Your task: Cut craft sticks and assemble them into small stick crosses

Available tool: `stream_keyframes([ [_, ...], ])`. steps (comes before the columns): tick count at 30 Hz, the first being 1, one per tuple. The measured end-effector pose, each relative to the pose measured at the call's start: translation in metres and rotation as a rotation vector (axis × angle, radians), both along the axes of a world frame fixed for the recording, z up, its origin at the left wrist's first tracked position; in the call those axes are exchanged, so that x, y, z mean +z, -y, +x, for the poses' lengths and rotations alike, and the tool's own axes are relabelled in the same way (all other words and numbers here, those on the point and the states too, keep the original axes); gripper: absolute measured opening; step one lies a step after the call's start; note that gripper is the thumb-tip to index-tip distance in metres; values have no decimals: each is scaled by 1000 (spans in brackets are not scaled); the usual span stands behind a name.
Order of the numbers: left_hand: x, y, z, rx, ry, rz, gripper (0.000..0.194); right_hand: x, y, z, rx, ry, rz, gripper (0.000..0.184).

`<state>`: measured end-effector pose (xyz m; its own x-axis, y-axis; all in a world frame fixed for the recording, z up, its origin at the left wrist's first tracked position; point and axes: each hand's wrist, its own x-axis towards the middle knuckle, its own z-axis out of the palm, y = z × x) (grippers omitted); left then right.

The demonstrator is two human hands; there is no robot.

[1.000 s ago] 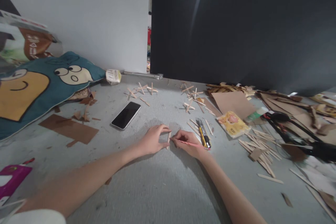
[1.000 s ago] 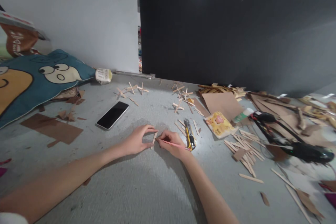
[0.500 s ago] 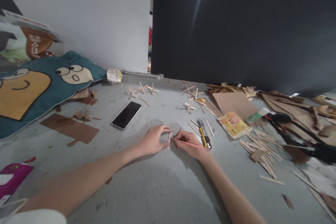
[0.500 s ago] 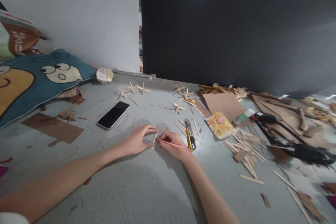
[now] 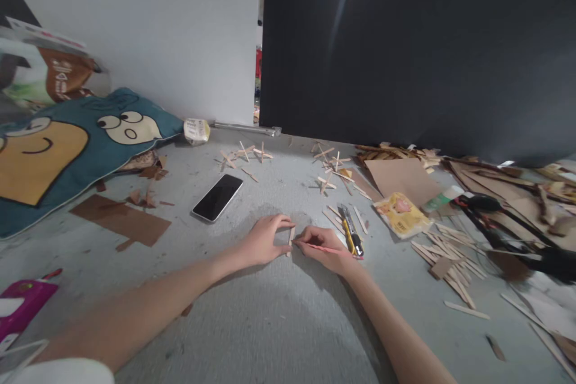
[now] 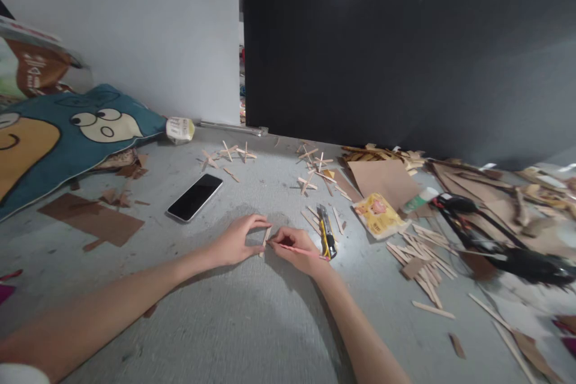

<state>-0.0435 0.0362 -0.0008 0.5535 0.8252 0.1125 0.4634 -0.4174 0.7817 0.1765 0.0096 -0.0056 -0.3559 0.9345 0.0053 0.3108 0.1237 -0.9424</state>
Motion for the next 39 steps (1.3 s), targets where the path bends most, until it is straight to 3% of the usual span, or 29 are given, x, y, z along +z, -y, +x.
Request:
stream_keyframes([
  [10,-5,-1,0,-2,8,8,55,-5,-1,0,-4,0,7,32],
  [39,-2,-1,0,3,-16,22,52,-8,-3,0,-31,8,-22,33],
])
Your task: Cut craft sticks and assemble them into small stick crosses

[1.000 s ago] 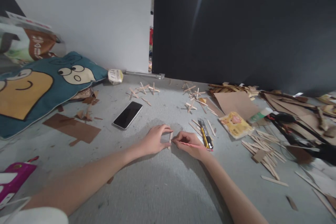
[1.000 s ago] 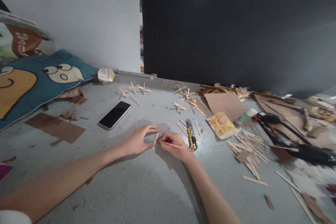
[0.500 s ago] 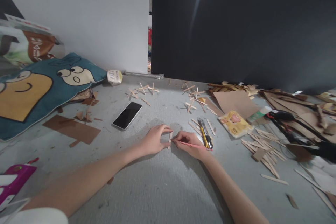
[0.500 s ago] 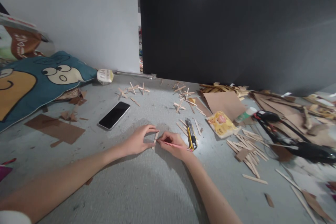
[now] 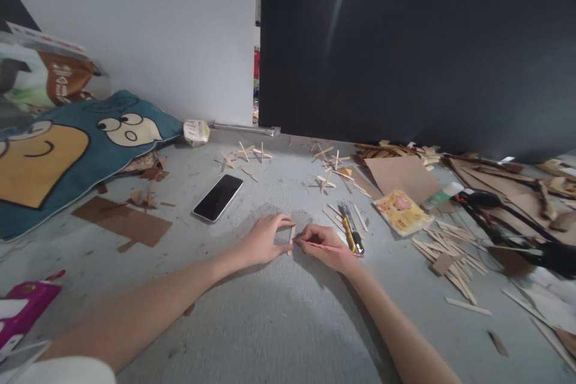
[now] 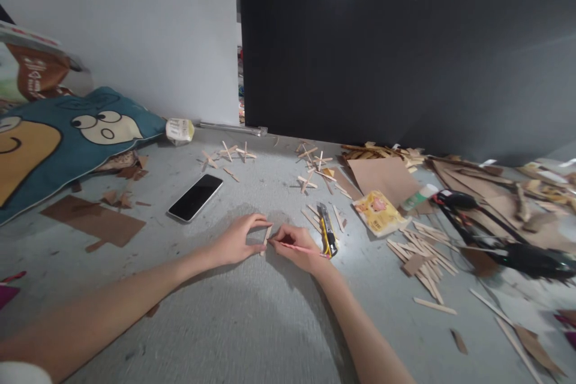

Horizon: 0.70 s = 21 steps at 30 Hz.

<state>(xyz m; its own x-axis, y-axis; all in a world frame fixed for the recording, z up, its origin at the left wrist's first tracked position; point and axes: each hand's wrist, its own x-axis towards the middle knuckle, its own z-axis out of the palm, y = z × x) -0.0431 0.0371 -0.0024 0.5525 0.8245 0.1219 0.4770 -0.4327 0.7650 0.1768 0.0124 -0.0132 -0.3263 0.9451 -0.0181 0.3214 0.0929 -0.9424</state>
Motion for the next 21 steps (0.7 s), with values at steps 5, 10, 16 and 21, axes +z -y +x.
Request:
stream_keyframes([
  [5,2,0,0,-5,-12,8,53,2,1,-2,-10,-4,-17,33],
  [10,2,1,1,0,-10,9,52,6,2,-3,-22,-13,-14,34],
  [16,3,2,0,-1,-1,-9,53,6,2,-3,-5,8,-9,36],
  [21,4,3,-1,-1,-13,-21,55,4,2,-3,-29,0,-5,35],
])
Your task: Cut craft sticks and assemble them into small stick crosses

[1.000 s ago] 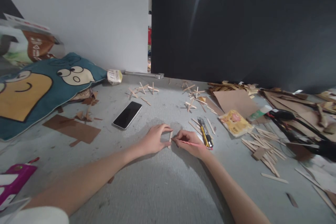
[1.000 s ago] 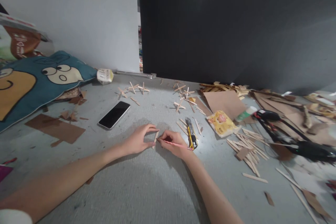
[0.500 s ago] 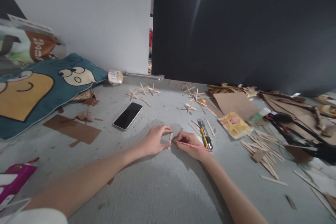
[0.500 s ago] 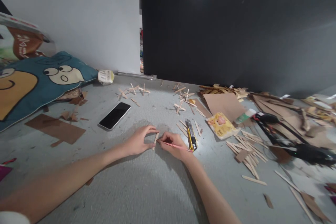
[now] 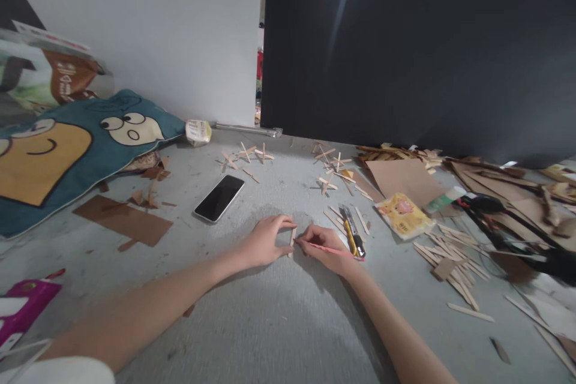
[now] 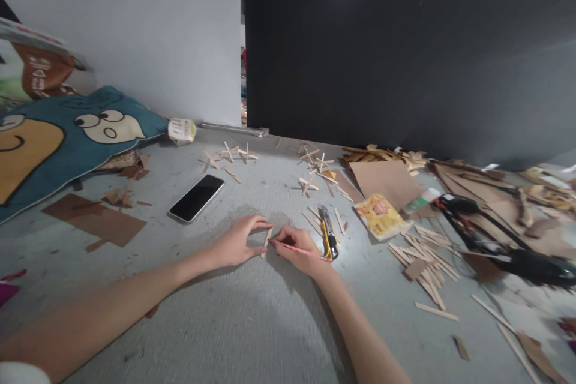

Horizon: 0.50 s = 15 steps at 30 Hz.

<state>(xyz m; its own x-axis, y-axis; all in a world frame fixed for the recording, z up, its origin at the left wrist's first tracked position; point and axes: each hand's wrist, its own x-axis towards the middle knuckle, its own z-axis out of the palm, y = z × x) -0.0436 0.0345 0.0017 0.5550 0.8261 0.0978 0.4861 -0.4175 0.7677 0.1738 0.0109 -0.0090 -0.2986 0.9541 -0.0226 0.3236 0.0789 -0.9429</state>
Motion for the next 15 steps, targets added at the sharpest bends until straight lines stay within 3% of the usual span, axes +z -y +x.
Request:
stream_keyframes([
  [15,-4,-1,-1,-1,13,20,56,-3,0,0,-24,4,-2,38],
])
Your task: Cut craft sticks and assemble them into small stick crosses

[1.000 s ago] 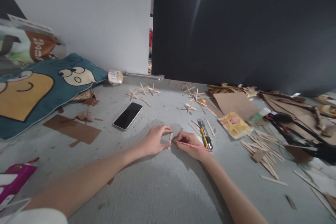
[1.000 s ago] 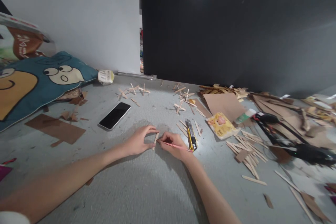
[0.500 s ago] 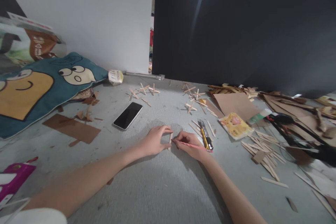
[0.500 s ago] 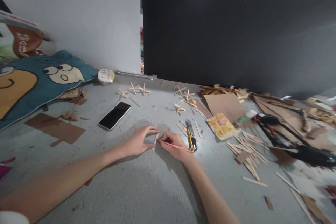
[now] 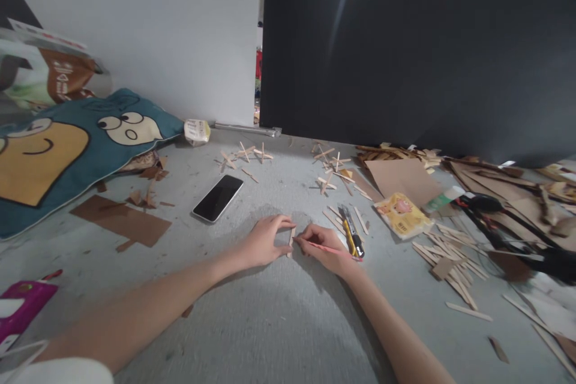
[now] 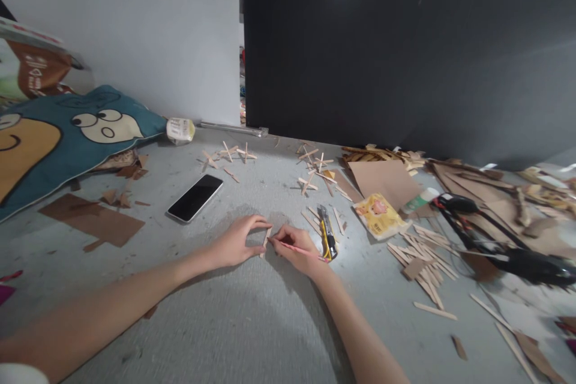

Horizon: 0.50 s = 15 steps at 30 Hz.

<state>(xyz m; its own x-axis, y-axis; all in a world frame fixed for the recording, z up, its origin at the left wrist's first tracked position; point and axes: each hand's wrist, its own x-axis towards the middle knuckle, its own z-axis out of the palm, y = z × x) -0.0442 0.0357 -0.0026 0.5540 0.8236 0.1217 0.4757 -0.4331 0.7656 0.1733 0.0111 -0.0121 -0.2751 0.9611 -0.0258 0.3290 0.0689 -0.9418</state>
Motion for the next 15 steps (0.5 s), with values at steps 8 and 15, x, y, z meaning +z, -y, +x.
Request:
stream_keyframes([
  [8,1,1,1,5,9,-16,55,0,0,0,2,-6,-1,38],
  [15,6,4,-2,24,104,-59,54,0,0,2,20,-6,5,36],
])
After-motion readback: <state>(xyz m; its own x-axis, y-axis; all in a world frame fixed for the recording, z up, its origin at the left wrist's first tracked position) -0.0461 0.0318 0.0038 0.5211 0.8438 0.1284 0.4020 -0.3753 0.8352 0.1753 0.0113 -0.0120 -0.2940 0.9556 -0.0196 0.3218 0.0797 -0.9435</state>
